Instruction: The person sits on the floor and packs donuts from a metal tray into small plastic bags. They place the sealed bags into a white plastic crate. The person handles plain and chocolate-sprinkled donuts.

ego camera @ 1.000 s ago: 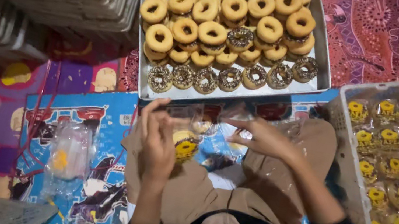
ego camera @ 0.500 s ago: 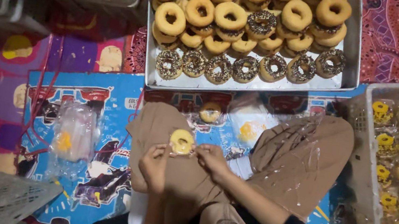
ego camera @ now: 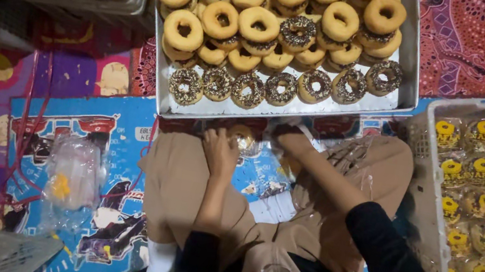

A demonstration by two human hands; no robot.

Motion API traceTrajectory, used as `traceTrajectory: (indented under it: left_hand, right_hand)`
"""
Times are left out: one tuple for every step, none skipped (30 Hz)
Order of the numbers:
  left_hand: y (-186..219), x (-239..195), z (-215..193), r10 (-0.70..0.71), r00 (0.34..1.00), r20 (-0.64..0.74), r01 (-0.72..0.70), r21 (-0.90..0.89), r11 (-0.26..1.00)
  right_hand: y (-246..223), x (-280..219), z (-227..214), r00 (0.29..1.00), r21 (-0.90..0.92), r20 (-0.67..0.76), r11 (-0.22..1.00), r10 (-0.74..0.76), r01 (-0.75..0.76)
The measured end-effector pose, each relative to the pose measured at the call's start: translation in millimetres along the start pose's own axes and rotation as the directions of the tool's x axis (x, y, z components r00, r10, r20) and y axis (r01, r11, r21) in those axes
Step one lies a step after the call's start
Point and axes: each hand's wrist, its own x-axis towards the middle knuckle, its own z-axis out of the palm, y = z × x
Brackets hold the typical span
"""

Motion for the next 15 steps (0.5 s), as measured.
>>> traceTrajectory:
  left_hand:
    - [7, -6, -8, 0.003, 1.0, 0.006, -0.003, -0.069, 0.998]
    - [15, -15, -17, 0.007, 1.0, 0.012, -0.005, -0.136, 0.991]
    - [24, -23, -24, 0.01, 1.0, 0.017, -0.007, -0.203, 0.979]
    - [33, -28, -28, 0.034, 0.999, -0.022, -0.038, -0.205, 0.978]
    - [40, -36, -32, 0.059, 0.996, -0.061, -0.07, -0.205, 0.976]
    - [46, -44, -33, 0.083, 0.992, -0.1, -0.102, -0.206, 0.973]
    - [51, -51, -31, 0.094, 0.993, -0.074, -0.11, -0.254, 0.961]
    - [52, -59, -27, 0.107, 0.993, -0.048, -0.117, -0.303, 0.946]
    - [52, -67, -20, 0.122, 0.992, -0.022, -0.122, -0.352, 0.928]
    - [52, -70, -10, 0.135, 0.99, -0.048, -0.142, -0.412, 0.9]
    - [50, -71, 2, 0.145, 0.987, -0.075, -0.163, -0.469, 0.868]
    - [48, -72, 15, 0.154, 0.983, -0.099, -0.183, -0.525, 0.831]
    - [46, -72, 30, 0.082, 0.994, -0.074, -0.111, -0.62, 0.777]
    - [46, -69, 46, 0.016, 0.999, -0.038, -0.038, -0.707, 0.706]
    - [46, -66, 59, -0.047, 0.999, 0.007, 0.034, -0.781, 0.623]
  right_hand:
    - [1, 3, 2, 0.999, 0.006, -0.019, 0.999, -0.038, 0.038]
    - [2, 5, 2, 1.0, -0.021, 0.005, 0.999, -0.03, 0.03]
    - [2, 6, 3, 0.999, -0.048, 0.022, 0.998, -0.032, 0.033]
    - [5, 8, -1, 0.994, -0.117, 0.107, 0.993, 0.036, -0.024]
    - [6, 10, -4, 0.998, -0.182, 0.013, 0.982, -0.054, 0.055]
    - [7, 9, -9, 0.986, -0.254, -0.074, 0.959, -0.149, 0.125]
    - [6, 8, -13, 0.957, -0.33, -0.153, 0.925, -0.247, 0.186]
    - [1, 4, -16, 0.986, -0.25, -0.034, 0.956, -0.166, 0.152]
    - [-5, -1, -19, 0.992, -0.173, 0.092, 0.979, -0.091, 0.106]
    - [-11, -3, -26, 0.975, -0.103, 0.221, 0.993, -0.025, 0.049]
    - [-17, -9, -34, 0.988, -0.147, 0.153, 0.988, -0.034, 0.057]
    - [-23, -19, -42, 0.995, -0.189, 0.088, 0.98, -0.044, 0.06]
    - [-30, -30, -50, 0.998, -0.232, 0.022, 0.971, -0.056, 0.059]
    - [-38, -44, -59, 0.993, -0.254, -0.052, 0.963, -0.104, 0.087]
    - [-47, -59, -67, 0.98, -0.277, -0.126, 0.954, -0.153, 0.113]
